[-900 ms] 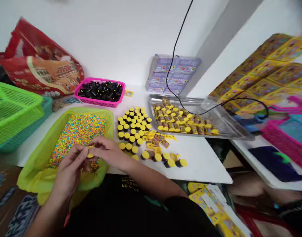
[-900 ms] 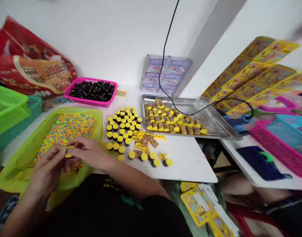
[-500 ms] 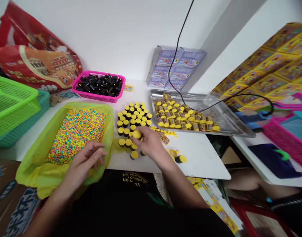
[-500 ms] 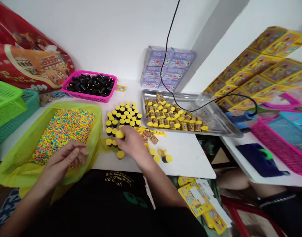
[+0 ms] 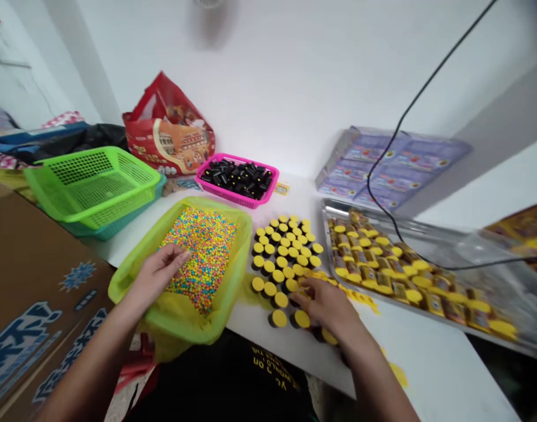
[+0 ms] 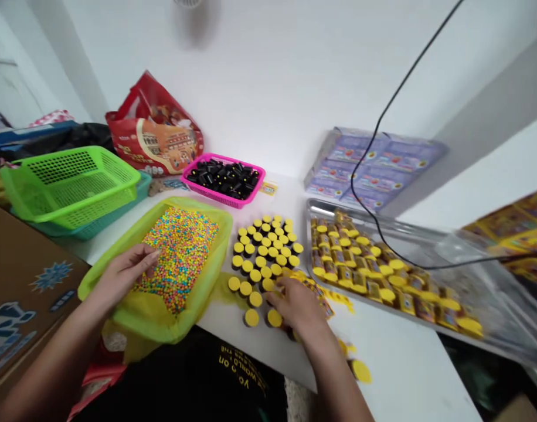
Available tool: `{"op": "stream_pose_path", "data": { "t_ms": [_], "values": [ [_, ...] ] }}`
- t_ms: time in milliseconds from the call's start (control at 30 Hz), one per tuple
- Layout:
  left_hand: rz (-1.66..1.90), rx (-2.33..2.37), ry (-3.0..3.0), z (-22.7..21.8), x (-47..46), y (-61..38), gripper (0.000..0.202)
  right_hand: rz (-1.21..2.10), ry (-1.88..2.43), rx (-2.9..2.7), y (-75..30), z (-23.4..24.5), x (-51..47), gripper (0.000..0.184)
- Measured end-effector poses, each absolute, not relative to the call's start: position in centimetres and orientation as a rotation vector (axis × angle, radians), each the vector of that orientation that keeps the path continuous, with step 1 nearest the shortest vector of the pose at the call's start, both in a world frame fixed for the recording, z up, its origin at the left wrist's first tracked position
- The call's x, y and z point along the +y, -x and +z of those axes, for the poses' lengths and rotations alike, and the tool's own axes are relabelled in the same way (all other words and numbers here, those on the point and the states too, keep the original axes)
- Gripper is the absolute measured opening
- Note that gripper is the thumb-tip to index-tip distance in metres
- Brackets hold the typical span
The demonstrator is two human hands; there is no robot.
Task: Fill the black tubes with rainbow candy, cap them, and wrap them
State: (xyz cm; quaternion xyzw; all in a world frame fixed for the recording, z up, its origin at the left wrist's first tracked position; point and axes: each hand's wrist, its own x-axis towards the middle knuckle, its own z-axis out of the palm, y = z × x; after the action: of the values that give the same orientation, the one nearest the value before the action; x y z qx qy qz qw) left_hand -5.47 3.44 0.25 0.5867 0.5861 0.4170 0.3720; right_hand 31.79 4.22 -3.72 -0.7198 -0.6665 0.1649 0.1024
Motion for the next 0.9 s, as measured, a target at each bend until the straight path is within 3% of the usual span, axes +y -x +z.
{"op": "stream_pose_path", "data": {
  "t_ms": [100, 267, 400, 533, 633, 900],
  "values": [
    [1.093, 1.525, -1.517, -0.6, 3.7, 6.3, 0.038, 0.422, 1.965, -1.987, -31.1, -1.5, 6.7, 0.029],
    [1.036, 1.474, -1.620, -2.2, 3.8, 6.4, 0.036, 0.197, 1.727, -2.137, -26.0, 1.5, 16.7, 0.018],
    [1.039, 1.494, -1.680, -3.0, 4.0, 6.5, 0.034, 0.144, 1.739, -2.209, -20.7, 1.6, 26.7, 0.013],
    [1.045, 1.541, -1.654, -3.2, 4.3, 6.7, 0.035, 0.176, 1.757, -2.262, -16.9, 1.0, 33.4, 0.021],
    [1.075, 1.594, -1.598, -3.1, 4.7, 6.8, 0.039, 0.249, 1.719, -2.342, -15.6, 0.7, 35.9, 0.029],
    [1.102, 1.591, -1.544, -2.3, 4.7, 6.9, 0.041, 0.396, 1.654, -2.217, -16.9, 0.5, 36.2, 0.022]
  ]
}}
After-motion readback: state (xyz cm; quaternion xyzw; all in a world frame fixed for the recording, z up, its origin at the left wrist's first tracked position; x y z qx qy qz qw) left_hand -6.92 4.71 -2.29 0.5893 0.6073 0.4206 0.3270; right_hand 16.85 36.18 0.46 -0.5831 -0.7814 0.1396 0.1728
